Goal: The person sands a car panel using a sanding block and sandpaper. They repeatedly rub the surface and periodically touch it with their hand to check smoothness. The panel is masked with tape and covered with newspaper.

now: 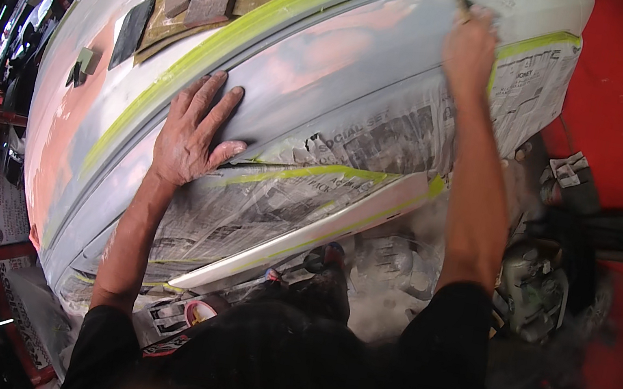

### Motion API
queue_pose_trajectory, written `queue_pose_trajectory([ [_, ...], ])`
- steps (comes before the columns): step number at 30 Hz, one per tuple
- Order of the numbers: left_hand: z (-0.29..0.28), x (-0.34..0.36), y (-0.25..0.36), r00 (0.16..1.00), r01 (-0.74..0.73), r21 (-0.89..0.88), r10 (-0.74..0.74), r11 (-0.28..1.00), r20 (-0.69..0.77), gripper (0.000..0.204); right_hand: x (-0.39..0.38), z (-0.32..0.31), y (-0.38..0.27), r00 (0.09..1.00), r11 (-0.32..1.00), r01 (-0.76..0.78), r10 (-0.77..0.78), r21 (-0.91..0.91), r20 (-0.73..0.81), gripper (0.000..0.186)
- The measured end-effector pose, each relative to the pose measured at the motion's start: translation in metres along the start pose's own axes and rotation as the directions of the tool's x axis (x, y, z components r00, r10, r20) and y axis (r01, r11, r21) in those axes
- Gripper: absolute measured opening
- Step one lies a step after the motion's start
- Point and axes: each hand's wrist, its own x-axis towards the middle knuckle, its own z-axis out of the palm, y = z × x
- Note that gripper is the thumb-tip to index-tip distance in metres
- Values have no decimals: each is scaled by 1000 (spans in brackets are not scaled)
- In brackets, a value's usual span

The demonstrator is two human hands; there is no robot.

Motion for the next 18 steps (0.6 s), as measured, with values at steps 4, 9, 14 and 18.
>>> queue_pose_trajectory([
  [4,-2,-10,0,999,28,27,-29,999,24,76,-41,28,-6,930,938,335,-345,-91,-129,46],
  [9,-2,-5,1,1000,7,0,-7,1000,22,75,50,-6,29,1000,995,1,-1,-97,1,43],
  [14,2,0,3,999,-30,25,30,999,-39,70,-25,17,-25,975,985,171,-174,-34,-139,43],
  [18,2,-11,-2,998,-14,43,17,999,-68,68,-180,12,-155,943,912,334,-321,239,-91,57],
])
